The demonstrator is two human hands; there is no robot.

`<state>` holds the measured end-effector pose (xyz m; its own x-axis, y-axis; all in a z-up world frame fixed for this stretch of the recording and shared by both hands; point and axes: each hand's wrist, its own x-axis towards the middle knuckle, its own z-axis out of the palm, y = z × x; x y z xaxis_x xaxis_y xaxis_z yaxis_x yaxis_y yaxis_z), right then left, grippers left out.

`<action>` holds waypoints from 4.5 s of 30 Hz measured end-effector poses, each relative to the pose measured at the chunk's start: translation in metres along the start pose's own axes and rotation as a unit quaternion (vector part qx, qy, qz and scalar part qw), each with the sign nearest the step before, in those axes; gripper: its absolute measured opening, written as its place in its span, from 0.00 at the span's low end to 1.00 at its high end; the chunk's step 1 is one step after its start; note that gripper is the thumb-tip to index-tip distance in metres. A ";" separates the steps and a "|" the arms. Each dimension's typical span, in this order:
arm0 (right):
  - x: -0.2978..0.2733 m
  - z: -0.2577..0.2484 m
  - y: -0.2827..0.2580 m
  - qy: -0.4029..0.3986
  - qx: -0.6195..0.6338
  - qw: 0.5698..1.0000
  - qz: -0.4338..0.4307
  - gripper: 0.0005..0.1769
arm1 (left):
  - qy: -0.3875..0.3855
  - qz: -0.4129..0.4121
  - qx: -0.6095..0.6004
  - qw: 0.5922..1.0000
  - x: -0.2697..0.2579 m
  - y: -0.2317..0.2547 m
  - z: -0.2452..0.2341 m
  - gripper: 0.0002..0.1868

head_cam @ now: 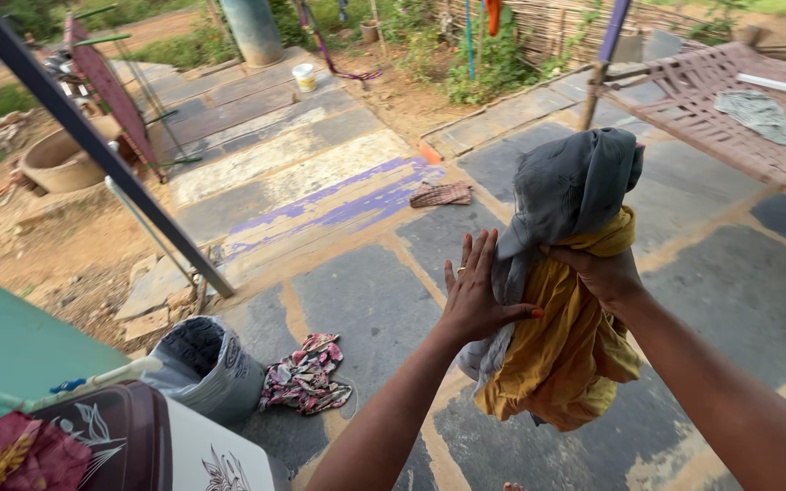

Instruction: The person picks up several pieces of clothing from a line in a bathroom, carries them through a doorway, and places them on top of a washing machine.

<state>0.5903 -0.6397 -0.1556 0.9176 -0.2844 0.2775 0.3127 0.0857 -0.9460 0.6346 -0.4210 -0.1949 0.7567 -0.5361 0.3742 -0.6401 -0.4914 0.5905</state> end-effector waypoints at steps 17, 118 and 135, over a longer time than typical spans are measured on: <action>0.168 0.206 0.091 -0.275 0.079 0.955 0.083 0.29 | 0.110 -0.278 0.062 0.952 -0.010 -0.146 -0.081 0.81; -0.275 0.974 0.231 -0.687 -0.069 0.428 -0.584 0.49 | 0.357 -0.873 0.163 0.291 -0.529 -0.269 -0.431 0.70; -0.225 0.882 0.226 -0.685 -0.160 0.416 -0.577 0.37 | 0.303 -0.757 0.397 0.421 -0.461 -0.180 -0.267 0.36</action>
<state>0.6704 0.2859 -0.2838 -0.4506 0.8689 0.2051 0.8906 0.4535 0.0351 0.4358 0.0979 -0.2828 0.1184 0.9602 0.2531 0.9766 -0.1587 0.1451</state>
